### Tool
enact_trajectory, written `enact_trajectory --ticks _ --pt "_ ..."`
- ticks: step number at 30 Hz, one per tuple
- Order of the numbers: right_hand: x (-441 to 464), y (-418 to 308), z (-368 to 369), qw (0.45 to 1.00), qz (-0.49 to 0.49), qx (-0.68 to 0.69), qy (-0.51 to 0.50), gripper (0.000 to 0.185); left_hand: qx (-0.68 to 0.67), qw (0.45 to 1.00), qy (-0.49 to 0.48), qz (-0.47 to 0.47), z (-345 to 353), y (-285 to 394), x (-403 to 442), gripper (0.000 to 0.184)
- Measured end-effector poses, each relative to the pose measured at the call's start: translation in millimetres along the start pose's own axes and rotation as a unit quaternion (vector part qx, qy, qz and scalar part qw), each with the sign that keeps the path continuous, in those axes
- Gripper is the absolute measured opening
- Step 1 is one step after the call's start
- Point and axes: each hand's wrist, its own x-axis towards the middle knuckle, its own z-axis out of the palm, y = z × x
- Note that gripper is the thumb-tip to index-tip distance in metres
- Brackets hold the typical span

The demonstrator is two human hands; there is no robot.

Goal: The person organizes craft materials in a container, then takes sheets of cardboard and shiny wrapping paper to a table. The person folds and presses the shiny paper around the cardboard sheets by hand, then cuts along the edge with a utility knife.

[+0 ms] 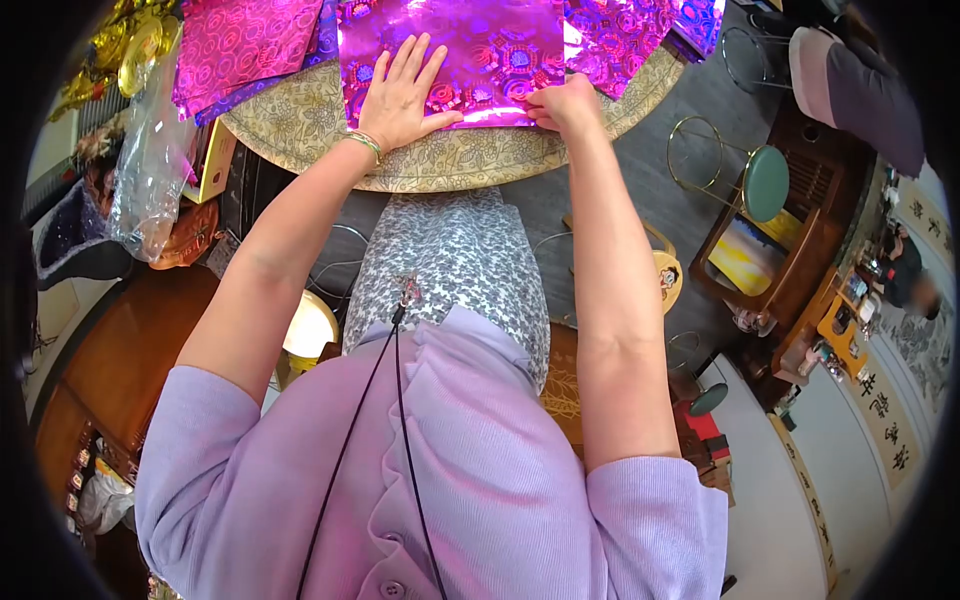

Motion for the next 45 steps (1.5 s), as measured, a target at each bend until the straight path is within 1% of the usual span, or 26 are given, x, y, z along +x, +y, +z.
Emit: enact_trajectory --ticks 3,4,8,9,13,15,16,18,19,20,21,22,23,24,26,28,29,31,34,38,39,43,45 --pt "-9.6 -2.9 12.8 0.993 -0.04 -0.046 0.103 0.048 -0.001 1.0 0.005 0.001 3.0 0.4 -1.5 0.086" --pt "-11.8 -1.4 15.9 0.993 -0.04 -0.045 0.104 0.048 -0.001 1.0 0.005 0.001 1.4 2.0 -0.7 0.086" --pt "-24.5 6.8 32.4 0.949 -0.184 -0.077 0.242 0.057 -0.013 1.0 -0.001 -0.008 -6.1 3.3 0.2 0.079" --pt "-25.7 6.9 31.4 0.95 -0.184 -0.076 0.242 0.057 -0.012 1.0 -0.001 -0.008 -4.2 1.4 0.0 0.079" --pt "-29.1 5.1 26.9 0.976 -0.129 -0.028 0.173 0.058 -0.201 0.978 0.062 0.006 5.7 -27.3 -1.8 0.063" --pt "-32.5 4.5 25.5 0.978 -0.12 -0.024 0.17 0.059 -0.197 0.973 0.016 -0.122 -26.3 -31.3 -10.1 0.043" --pt "-34.3 4.0 24.0 0.979 -0.113 -0.027 0.168 0.059 -0.193 0.974 0.015 -0.121 -31.5 -33.2 -17.4 0.043" --pt "-35.4 0.2 20.7 0.98 -0.102 -0.032 0.166 0.06 -0.1 0.955 0.097 -0.262 -41.5 -39.4 -26.3 0.026" --pt "-35.2 -0.1 20.0 0.98 -0.105 -0.026 0.165 0.06 -0.094 0.956 0.099 -0.261 -48.4 -42.1 -28.5 0.026" --pt "-34.5 0.8 19.8 0.98 -0.105 -0.027 0.166 0.06 -0.195 0.922 0.049 -0.332 -55.6 -44.6 -30.8 0.023" --pt "-33.9 1.9 19.6 0.98 -0.104 -0.029 0.168 0.06 -0.294 0.87 -0.002 -0.397 -62.7 -46.8 -32.3 0.02" --pt "-33.3 2.2 19.3 0.979 -0.104 -0.033 0.171 0.06 -0.389 0.8 -0.052 -0.454 -68.9 -49.5 -33.2 0.018" --pt "-32.8 2.9 19.1 0.979 -0.102 -0.036 0.173 0.06 -0.477 0.714 -0.101 -0.502 -73.5 -52.1 -34.1 0.016" --pt "-33.2 2.3 18.4 0.979 -0.104 -0.034 0.174 0.06 -0.475 0.716 -0.099 -0.501 -76.5 -56.5 -34.8 0.016" --pt "-33.5 1.8 16.6 0.979 -0.103 -0.033 0.17 0.06 -0.561 0.65 -0.174 -0.482 -79.8 -68.3 -36.5 0.014" --pt "-33.5 2.9 16.3 0.981 -0.099 -0.035 0.166 0.06 -0.639 0.569 -0.249 -0.455 -79.2 -74.3 -39.4 0.015" --pt "-33.1 3.6 16.9 0.981 -0.098 -0.035 0.166 0.06 -0.638 0.569 -0.25 -0.454 -78.4 -72.5 -40.3 0.015" --pt "-31.7 3.4 17.6 0.982 -0.092 -0.028 0.163 0.06 -0.558 0.65 -0.243 -0.454 -74.9 -65.4 -41.4 0.016" --pt "-29.2 5.2 17.0 0.983 -0.085 -0.025 0.161 0.061 -0.427 0.756 -0.226 -0.442 -67.3 -49.8 -42.3 0.018" --pt "-26.9 7.9 16.1 0.975 -0.121 -0.042 0.182 0.042 -0.233 0.861 -0.188 -0.41 -62.8 -32.3 -45.0 0.021" --pt "-22.7 10.7 14.8 0.975 -0.121 -0.044 0.182 0.042 -0.234 0.861 -0.188 -0.411 -62.1 -28.9 -46.1 0.021" --pt "-2.6 21.4 2.9 0.99 -0.057 0.112 0.069 0.02 -0.192 0.876 -0.124 -0.425 -58.8 -18.9 -49.8 0.018" --pt "-4.8 16.7 3.1 0.99 -0.06 0.099 0.076 0.018 -0.193 0.875 -0.123 -0.427 -60.6 -19.0 -50.4 0.018"
